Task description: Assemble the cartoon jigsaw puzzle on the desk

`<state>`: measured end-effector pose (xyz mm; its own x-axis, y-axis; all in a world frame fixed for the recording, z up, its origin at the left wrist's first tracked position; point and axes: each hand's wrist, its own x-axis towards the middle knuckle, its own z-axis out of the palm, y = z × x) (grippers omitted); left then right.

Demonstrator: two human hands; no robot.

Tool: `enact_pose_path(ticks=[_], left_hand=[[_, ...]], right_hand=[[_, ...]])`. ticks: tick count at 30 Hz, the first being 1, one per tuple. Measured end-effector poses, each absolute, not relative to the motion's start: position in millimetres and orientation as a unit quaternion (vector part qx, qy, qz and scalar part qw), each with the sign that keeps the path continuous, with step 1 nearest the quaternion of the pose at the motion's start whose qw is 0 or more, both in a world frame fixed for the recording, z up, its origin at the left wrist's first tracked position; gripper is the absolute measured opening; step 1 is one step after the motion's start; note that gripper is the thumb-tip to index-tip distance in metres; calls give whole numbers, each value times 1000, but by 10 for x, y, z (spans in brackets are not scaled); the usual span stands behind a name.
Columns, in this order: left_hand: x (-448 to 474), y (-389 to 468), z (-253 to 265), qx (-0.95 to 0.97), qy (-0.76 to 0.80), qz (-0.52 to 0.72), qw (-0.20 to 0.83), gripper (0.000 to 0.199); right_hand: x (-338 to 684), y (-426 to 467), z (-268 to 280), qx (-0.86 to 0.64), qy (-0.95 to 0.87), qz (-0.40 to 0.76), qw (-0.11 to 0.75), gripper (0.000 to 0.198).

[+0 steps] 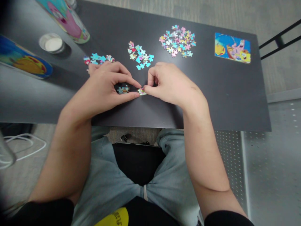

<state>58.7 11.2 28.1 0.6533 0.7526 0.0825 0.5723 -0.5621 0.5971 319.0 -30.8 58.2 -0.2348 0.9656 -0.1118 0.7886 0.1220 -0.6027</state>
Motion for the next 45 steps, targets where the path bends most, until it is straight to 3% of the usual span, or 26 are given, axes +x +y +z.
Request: enact_pose_path(ticks=[8,15,23,36,45], left_hand=[[590,89,320,871,379,165,265,23],[625,55,296,862,402,176,254,28],[589,87,289,855,403,181,271,30],[629,69,322,855,412,178,260,37],[667,69,317,858,415,165,254,54]], right_hand=[[3402,-325,523,-627,-686,304,209,25],[3414,-300,452,-601,-698,338,192,18],[3403,-261,393,-604,-694,342,188,39],[3379,-276,416,-612,-691,334,191,25],[3453,-302,453,-586,-695,364,203,12]])
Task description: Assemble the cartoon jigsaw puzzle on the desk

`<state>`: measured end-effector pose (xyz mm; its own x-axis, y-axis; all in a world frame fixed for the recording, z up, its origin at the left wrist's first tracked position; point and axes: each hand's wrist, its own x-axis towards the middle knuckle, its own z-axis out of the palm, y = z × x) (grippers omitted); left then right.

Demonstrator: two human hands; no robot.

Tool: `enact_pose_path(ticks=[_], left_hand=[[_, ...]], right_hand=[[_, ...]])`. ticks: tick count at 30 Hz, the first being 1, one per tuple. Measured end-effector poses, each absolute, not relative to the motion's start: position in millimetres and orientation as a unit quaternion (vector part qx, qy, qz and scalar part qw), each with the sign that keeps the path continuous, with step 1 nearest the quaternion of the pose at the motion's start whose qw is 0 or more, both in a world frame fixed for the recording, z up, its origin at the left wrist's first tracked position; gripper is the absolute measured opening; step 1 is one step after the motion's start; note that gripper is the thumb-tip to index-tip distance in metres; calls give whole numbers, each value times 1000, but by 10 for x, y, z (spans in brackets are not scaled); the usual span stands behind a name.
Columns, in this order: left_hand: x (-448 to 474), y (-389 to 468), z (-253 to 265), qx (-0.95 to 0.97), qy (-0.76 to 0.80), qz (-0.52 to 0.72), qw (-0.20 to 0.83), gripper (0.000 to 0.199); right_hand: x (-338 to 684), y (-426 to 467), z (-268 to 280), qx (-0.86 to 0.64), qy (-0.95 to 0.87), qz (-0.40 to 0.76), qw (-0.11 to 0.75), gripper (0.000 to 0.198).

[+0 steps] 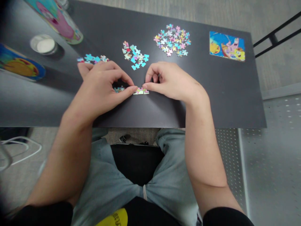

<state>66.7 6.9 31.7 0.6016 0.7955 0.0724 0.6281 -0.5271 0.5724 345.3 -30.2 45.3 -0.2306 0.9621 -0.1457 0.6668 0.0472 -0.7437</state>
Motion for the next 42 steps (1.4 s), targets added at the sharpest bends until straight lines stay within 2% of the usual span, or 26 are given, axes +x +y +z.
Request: enact_pose_path(ticks=[6,13,18,24,29,32,34,37,42], left_hand=[[700,58,299,860,417,169,241,50],[735,55,272,856,425,160,246,55],[735,51,257,859,422,166,240,45],[736,47,299,853,437,159,237,42],[501,142,408,833,471,195,216,38],[291,223,460,833,467,199,219,45],[179,262,470,831,471,202,214,49],[56,304,436,810,505,227,192,44],[-96,394,305,799,512,249,195,41]], right_hand=[[3493,-303,425,-568,-705,370,209,14],[3512,-294,412,-577,-707,361,191,19],[3487,-296,429,-581,-707,355,192,20],[3427,-300,494,-592,-701,356,174,31],[3454,-312,467,-596,-697,348,194,24],[3451,-305,439,-591,-702,343,204,21],[3436,-296,432,-589,-706,343,196,23],[3414,-286,439,-587,-708,348,183,31],[3406,-267,474,-595,-700,341,200,28]])
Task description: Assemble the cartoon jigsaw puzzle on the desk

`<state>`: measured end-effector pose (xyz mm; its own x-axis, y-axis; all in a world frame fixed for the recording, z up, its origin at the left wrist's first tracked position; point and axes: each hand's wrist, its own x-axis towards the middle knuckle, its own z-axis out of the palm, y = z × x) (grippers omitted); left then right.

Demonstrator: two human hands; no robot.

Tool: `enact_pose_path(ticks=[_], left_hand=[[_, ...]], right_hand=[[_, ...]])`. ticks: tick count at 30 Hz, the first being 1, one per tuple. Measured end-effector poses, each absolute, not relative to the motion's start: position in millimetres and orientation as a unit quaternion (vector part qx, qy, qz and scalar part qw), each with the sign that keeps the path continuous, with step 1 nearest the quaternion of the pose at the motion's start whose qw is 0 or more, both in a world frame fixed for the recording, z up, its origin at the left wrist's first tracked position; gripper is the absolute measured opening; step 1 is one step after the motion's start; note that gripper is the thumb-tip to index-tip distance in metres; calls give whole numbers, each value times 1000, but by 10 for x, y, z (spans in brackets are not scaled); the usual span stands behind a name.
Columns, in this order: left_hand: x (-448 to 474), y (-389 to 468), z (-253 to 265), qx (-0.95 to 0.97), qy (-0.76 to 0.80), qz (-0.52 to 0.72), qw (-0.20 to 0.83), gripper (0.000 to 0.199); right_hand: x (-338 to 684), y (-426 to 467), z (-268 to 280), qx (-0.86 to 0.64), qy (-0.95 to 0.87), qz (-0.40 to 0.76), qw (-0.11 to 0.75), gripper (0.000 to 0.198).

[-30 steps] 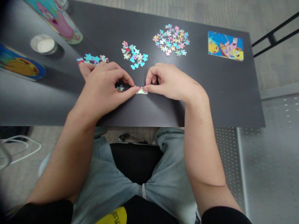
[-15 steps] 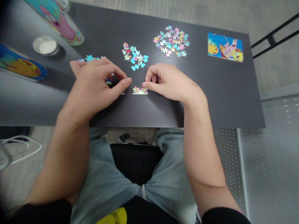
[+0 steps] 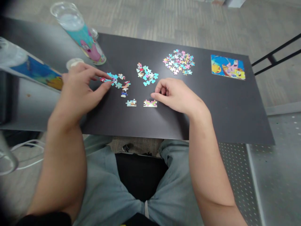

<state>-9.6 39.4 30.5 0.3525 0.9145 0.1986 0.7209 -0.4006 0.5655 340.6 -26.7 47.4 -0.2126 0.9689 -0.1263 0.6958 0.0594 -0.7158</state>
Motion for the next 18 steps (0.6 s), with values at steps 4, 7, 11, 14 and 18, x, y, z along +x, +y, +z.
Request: enact_pose_path(ticks=[4,7,11,14,18], left_hand=[[-86,398,213,823,473,245,195,41],[-8,350,160,831,468,243,176,43],[37,319,97,836,465,230,178,42],[5,334,66,833,468,234,180,44],[-45,354,71,827,478,231,186,37]], right_hand=[[3365,-244,518,-595,-706,335,188,28],[3295,-226,538,-592,-711,332,185,24],[3225,-199,509,-588,-714,338,171,20],[3227,-176,446,-596,-706,335,187,16],[3259,-153,403,-596,-703,341,189,18]])
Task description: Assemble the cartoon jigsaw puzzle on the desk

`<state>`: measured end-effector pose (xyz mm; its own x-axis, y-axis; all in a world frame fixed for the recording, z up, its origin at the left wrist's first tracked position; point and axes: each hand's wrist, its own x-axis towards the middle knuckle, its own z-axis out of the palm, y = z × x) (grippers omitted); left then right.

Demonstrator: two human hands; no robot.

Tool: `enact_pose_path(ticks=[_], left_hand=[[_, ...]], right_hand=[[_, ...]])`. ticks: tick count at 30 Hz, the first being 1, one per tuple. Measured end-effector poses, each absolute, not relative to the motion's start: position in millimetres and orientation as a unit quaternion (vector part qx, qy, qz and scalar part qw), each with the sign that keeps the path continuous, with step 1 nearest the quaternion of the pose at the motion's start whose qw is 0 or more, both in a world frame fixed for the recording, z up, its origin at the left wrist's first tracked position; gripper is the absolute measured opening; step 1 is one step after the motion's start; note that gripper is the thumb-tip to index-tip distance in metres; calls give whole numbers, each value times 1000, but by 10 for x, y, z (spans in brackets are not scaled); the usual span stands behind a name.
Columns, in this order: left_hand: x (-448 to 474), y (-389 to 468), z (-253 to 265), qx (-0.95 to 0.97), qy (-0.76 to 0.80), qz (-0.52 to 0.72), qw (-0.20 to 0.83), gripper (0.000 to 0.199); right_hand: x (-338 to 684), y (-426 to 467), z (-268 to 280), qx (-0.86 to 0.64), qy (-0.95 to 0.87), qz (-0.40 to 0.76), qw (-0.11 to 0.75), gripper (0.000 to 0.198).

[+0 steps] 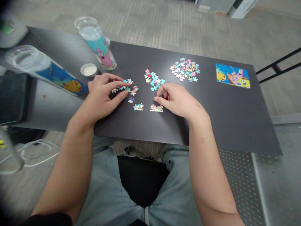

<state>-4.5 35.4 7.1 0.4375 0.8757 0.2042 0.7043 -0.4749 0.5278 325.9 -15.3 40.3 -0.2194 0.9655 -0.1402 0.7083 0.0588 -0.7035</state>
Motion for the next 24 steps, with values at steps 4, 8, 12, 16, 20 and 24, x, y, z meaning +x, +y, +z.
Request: enact_pose_path(ticks=[4,8,12,16,20,24], left_hand=[[-50,356,87,827,477,229,190,41],[-30,356,64,841,457,224,185,38],[-32,363,40,846,446,224,186,39],[-68,374,46,848,441,218,198,44],[-93,364,90,845,442,220,208,39],[-109,337,154,840,446,207,230,31]], right_hand=[[3269,-155,408,-599,-695,349,190,20],[3280,-174,381,-599,-689,357,197,18],[3294,-186,349,-593,-692,355,207,11],[3286,-179,370,-590,-697,350,208,8],[3295,-163,383,-588,-697,357,204,9],[3329,-153,352,-587,-693,362,210,10]])
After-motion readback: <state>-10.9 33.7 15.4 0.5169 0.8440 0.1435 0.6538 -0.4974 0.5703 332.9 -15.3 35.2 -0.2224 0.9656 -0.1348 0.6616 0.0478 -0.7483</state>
